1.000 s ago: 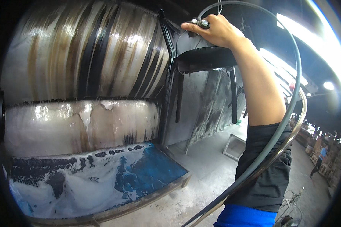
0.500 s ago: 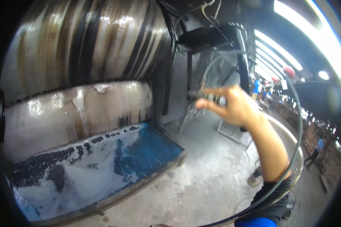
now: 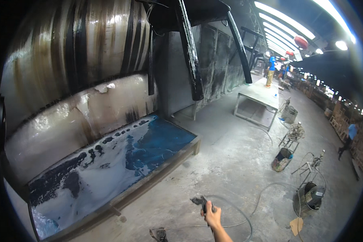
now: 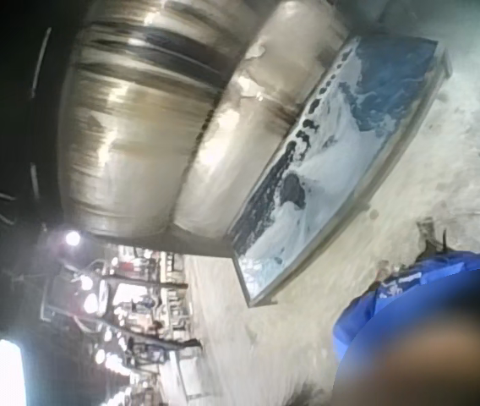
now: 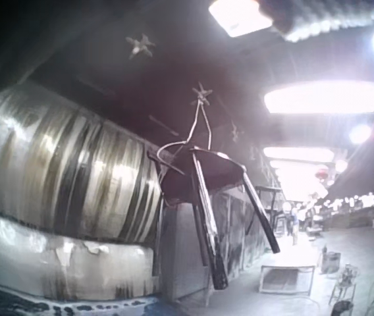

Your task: The person spray paints a hanging metal chair frame black using a spray gun. They rotate the chair to coat all sides and legs, then sit on a nearby platform while continuing to spray the frame.

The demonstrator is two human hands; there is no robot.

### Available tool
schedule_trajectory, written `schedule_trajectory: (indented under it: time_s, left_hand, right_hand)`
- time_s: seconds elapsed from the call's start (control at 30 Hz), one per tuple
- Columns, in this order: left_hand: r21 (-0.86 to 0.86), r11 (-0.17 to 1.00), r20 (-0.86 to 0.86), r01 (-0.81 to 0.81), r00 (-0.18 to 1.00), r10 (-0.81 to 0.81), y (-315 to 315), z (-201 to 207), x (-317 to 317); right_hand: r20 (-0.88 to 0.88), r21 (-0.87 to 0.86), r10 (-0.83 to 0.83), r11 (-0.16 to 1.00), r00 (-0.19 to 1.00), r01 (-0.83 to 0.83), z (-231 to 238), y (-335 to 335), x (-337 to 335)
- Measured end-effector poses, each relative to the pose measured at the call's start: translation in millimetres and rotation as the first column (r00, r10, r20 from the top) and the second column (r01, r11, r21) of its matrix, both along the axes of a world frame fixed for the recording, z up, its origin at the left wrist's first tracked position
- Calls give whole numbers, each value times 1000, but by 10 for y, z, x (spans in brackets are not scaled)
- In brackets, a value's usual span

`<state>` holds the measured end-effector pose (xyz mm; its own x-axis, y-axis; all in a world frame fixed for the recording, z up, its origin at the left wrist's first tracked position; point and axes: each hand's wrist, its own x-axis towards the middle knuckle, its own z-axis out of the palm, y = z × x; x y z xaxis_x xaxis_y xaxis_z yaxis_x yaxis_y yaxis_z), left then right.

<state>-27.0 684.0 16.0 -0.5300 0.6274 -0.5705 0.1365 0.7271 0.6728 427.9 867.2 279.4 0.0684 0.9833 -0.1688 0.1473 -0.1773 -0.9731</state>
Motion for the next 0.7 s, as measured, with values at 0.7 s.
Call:
schedule_trajectory:
  time_s: [0.7]
  left_hand:
    - [-247, 949, -78, -199, 980, 185, -3174, 68, 332]
  right_hand:
    - [14, -290, 288, 918, 957, -272, -515, -1138, -911]
